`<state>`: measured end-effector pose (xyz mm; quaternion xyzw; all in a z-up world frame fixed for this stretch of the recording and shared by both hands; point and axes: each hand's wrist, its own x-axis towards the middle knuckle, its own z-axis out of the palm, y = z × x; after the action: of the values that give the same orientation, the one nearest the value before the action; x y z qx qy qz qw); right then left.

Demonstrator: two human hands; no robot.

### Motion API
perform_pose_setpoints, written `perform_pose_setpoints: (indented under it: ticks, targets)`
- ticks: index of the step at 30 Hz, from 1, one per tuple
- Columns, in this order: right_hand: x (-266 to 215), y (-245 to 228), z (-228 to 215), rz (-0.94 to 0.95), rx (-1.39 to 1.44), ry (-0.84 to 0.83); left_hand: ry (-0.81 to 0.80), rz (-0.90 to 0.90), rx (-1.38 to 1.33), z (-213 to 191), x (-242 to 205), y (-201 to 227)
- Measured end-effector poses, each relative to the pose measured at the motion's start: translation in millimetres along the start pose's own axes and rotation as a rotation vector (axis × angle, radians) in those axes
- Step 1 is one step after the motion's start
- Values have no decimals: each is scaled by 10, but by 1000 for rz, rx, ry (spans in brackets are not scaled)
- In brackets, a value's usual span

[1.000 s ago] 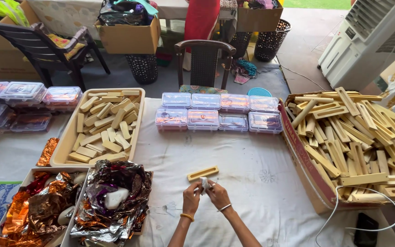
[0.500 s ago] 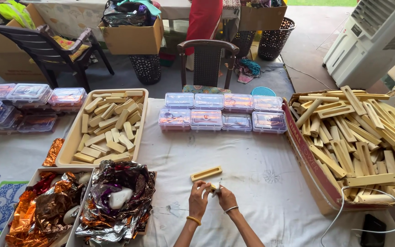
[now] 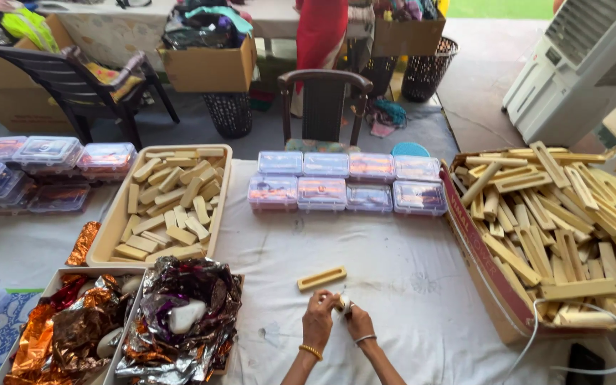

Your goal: The person sits at a table and wipes small, rectangular wooden pieces with a white cloth. They handle the pieces one by one, turning them over to clean all sides before placing them back on the table.

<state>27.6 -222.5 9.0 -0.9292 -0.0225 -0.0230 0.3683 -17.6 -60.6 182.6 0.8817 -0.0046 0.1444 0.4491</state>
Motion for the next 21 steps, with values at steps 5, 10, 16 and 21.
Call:
perform_pose_setpoints:
  ticks: [5, 10, 16, 21]
  targets:
    - [55, -890, -572, -96, 442, 5, 29, -31, -98, 58, 65, -116]
    - [3, -922, -331, -21, 383, 100, 20, -66, -69, 80, 79, -239]
    - [-29, -439, 111, -8, 542, 82, 88, -85, -93, -18, 57, -404]
    - [-31, -6, 193, 192, 241, 36, 72, -205, -294, -166, 38, -265]
